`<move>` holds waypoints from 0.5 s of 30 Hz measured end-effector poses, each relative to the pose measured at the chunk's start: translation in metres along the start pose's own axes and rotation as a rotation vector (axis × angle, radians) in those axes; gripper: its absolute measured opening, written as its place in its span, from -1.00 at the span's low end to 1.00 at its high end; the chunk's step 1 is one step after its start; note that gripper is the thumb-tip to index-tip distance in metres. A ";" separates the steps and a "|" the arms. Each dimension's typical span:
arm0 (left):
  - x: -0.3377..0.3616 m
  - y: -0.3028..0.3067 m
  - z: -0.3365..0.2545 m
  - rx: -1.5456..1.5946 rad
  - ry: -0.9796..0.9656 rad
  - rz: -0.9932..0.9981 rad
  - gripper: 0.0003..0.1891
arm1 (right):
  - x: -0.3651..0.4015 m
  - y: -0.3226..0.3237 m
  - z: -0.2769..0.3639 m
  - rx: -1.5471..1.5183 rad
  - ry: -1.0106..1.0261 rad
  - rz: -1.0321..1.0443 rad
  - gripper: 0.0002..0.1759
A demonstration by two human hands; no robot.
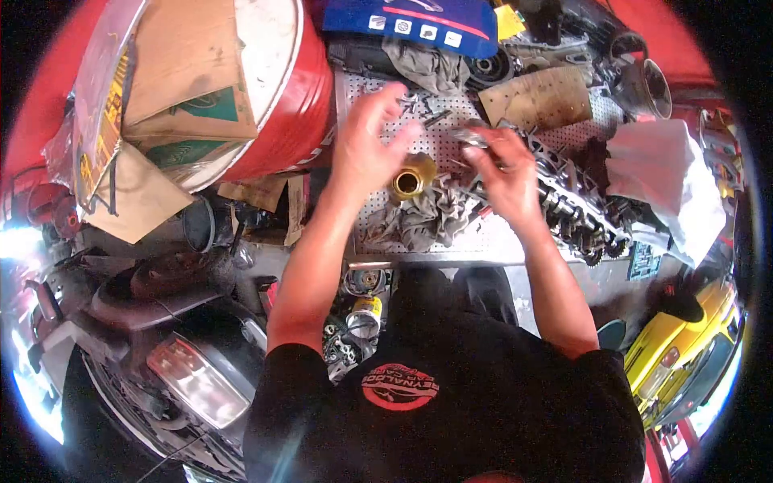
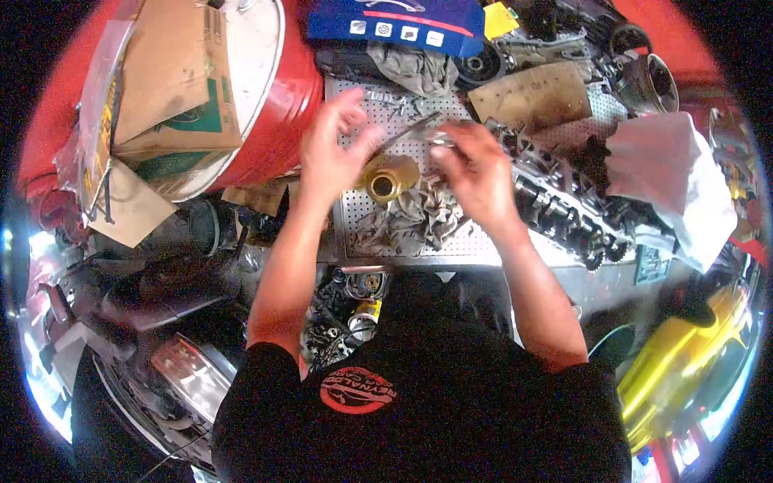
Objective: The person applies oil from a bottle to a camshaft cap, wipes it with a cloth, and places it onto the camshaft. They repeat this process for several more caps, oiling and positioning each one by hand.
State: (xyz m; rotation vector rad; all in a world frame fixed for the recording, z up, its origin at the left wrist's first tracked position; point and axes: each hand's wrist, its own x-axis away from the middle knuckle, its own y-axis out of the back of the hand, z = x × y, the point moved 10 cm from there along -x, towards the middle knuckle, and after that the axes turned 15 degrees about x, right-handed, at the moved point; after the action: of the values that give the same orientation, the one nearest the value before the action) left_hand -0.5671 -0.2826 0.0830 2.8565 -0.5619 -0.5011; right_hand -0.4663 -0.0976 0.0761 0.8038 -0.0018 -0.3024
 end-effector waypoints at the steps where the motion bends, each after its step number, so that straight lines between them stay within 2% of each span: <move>1: -0.008 0.009 0.037 -0.020 0.045 -0.100 -0.51 | 0.010 0.008 -0.025 0.010 -0.078 -0.041 -0.67; 2: -0.016 0.015 0.075 -0.110 0.049 -0.146 -0.58 | 0.021 0.016 -0.050 0.019 -0.155 -0.083 -0.68; 4: -0.019 -0.003 0.148 -0.239 0.190 -0.044 -0.66 | 0.038 0.040 -0.063 0.114 -0.233 -0.124 -0.67; 5: -0.018 -0.022 0.166 -0.332 0.111 0.043 -0.67 | 0.049 0.047 -0.071 0.127 -0.277 -0.158 -0.67; 6: -0.013 -0.042 0.179 -0.423 0.029 0.130 -0.69 | 0.060 0.048 -0.079 0.115 -0.292 -0.168 -0.66; 7: -0.008 -0.064 0.193 -0.433 0.052 0.213 -0.71 | 0.071 0.047 -0.088 0.103 -0.306 -0.182 -0.66; 11: -0.002 -0.123 0.258 -0.822 -0.091 0.508 -0.76 | 0.095 0.042 -0.094 0.086 -0.397 -0.197 -0.63; 12: -0.002 -0.131 0.252 -0.849 -0.094 0.583 -0.77 | 0.095 0.040 -0.093 0.074 -0.431 -0.186 -0.63; 13: -0.003 -0.137 0.267 -0.898 -0.040 0.611 -0.78 | 0.098 0.033 -0.100 -0.039 -0.481 -0.189 -0.64; 14: -0.003 -0.138 0.261 -0.842 -0.096 0.564 -0.78 | 0.101 0.025 -0.106 -0.159 -0.525 -0.193 -0.64; 15: -0.002 -0.140 0.271 -0.857 -0.067 0.612 -0.73 | 0.101 0.020 -0.108 -0.178 -0.539 -0.190 -0.64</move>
State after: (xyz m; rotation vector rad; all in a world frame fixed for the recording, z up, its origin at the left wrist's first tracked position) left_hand -0.6197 -0.1855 -0.2015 1.7586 -0.9083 -0.5441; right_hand -0.3520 -0.0348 0.0040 0.5273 -0.4006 -0.6827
